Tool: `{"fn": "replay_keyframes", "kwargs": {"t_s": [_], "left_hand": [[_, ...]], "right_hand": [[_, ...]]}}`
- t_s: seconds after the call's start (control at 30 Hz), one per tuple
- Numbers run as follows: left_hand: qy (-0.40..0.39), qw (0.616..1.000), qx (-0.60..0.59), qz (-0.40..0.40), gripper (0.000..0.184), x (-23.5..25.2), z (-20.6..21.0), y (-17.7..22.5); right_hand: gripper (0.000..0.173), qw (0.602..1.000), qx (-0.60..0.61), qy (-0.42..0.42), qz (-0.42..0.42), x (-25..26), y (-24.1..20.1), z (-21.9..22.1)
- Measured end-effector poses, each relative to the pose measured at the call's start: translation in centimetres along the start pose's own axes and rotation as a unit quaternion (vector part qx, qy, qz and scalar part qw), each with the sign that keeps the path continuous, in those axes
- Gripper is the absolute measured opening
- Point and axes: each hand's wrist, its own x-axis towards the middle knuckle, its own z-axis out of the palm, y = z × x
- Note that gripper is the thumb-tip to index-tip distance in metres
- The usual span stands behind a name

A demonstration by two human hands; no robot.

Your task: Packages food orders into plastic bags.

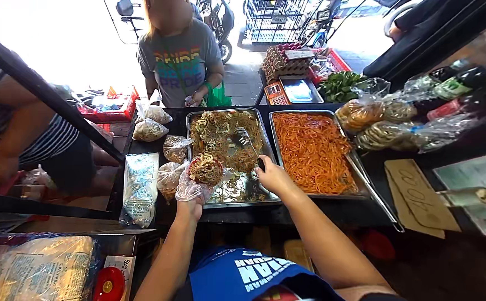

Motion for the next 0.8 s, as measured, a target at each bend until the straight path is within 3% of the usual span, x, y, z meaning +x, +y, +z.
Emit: {"fn": "replay_keyframes", "kwargs": {"t_s": [0.13,0.3,0.4,0.5,0.63,0.8], "left_hand": [[0.034,0.999,0.006,-0.005,0.025,-1.0,0.2,0.4],[0.027,0.999,0.008,-0.020,0.032,-1.1,-0.4,0.5],[0.026,1.000,0.008,-0.001,0.026,-1.2,-0.1,0.3],[-0.004,1.000,0.007,-0.016,0.036,-0.8,-0.4,-0.1],[-0.002,1.000,0.008,-0.014,0.032,-0.8,0.1,-0.5],[0.000,1.000,0.009,-0.024,0.035,-0.6,-0.1,-0.5]], "right_hand": [[0.053,0.994,0.097,-0.035,0.042,1.7,-0.9,2.9],[0.047,0.932,0.342,-0.090,0.079,-0.9,-1.9,2.8],[0.047,0.939,0.332,-0.046,0.082,-0.6,-1.3,1.6],[0.047,0.967,0.240,-0.021,0.083,2.0,-1.2,1.3],[0.050,0.988,0.139,-0.034,0.052,3.5,-2.5,2.1],[0.049,0.959,0.268,-0.088,0.036,-0.4,-2.2,1.7]]}}
